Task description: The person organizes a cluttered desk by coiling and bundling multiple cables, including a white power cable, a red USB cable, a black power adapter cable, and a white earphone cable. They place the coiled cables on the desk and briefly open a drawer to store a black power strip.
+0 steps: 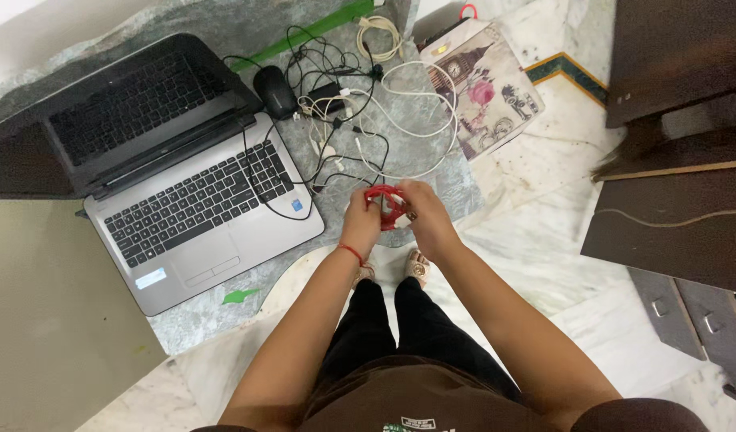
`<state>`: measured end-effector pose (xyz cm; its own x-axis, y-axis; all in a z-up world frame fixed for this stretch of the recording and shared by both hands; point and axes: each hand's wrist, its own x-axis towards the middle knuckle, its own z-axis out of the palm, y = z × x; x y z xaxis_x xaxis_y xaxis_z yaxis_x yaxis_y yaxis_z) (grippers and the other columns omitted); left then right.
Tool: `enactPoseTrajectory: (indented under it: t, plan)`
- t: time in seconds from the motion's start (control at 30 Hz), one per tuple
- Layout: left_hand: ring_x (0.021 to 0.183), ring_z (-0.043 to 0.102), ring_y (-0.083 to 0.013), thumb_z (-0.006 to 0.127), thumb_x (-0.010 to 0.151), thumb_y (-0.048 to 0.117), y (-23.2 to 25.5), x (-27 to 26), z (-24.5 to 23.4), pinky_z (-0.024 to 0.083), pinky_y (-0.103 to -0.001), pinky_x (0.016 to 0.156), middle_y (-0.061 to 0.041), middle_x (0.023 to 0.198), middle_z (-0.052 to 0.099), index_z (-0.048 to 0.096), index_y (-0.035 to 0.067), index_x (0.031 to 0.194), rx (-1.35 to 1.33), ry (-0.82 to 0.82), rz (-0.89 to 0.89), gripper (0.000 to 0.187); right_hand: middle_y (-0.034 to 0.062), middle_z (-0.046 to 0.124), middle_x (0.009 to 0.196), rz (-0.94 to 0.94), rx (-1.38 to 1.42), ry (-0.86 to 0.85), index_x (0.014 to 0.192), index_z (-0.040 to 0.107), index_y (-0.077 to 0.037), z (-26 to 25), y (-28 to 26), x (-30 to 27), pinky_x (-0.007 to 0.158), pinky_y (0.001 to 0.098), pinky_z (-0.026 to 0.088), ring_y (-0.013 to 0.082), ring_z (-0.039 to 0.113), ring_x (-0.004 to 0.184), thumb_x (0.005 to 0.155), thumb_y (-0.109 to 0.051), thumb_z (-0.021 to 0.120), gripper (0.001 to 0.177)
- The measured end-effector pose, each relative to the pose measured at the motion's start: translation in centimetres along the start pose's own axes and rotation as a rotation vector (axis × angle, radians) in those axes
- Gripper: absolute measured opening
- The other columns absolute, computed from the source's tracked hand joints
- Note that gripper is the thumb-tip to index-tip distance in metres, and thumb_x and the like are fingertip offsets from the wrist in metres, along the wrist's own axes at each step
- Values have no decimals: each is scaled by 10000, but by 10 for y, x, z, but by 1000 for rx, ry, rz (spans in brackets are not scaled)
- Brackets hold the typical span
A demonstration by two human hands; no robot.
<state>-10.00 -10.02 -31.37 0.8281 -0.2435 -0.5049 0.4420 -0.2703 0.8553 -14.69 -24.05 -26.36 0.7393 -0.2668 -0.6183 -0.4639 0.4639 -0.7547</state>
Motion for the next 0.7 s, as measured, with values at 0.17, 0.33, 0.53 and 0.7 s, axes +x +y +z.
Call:
enactPoseTrajectory:
  t: [0.17,0.33,0.53,0.7]
  plan:
    - [895,692,-246,396,950,50,-7,12,4,619,-377,696,-133,1106,639,502,82,1259,-527,19,-259,328,121,653,1211,41,215,-218,1309,571,-44,-11,-7,-3,990,371,485,226,603,1128,973,-258,589,399]
    - [881,671,-224,410,1006,102,-22,27,3,625,-348,688,-148,1066,648,540,-28,1254,-776,-47,-299,309,99,591,1365,-204,-107,-387,1355,512,-68,-10,-16,-11,1082,386,487,223,578,1301,763,65,646,621]
    - [774,664,-266,487,963,-3,-20,33,9,577,-407,607,-164,946,632,530,-93,1086,-768,44,-220,158,88,539,1417,-467,-480,-317,1245,661,-119,12,-11,-24,914,329,559,206,628,1115,875,-43,782,396]
    - [811,678,-234,460,941,16,-1,19,12,574,-385,634,-145,1002,655,522,-14,1147,-767,-2,-247,217,120,560,1389,-796,-581,-168,1168,716,-99,17,-16,-27,930,325,542,225,619,1158,913,-64,770,263]
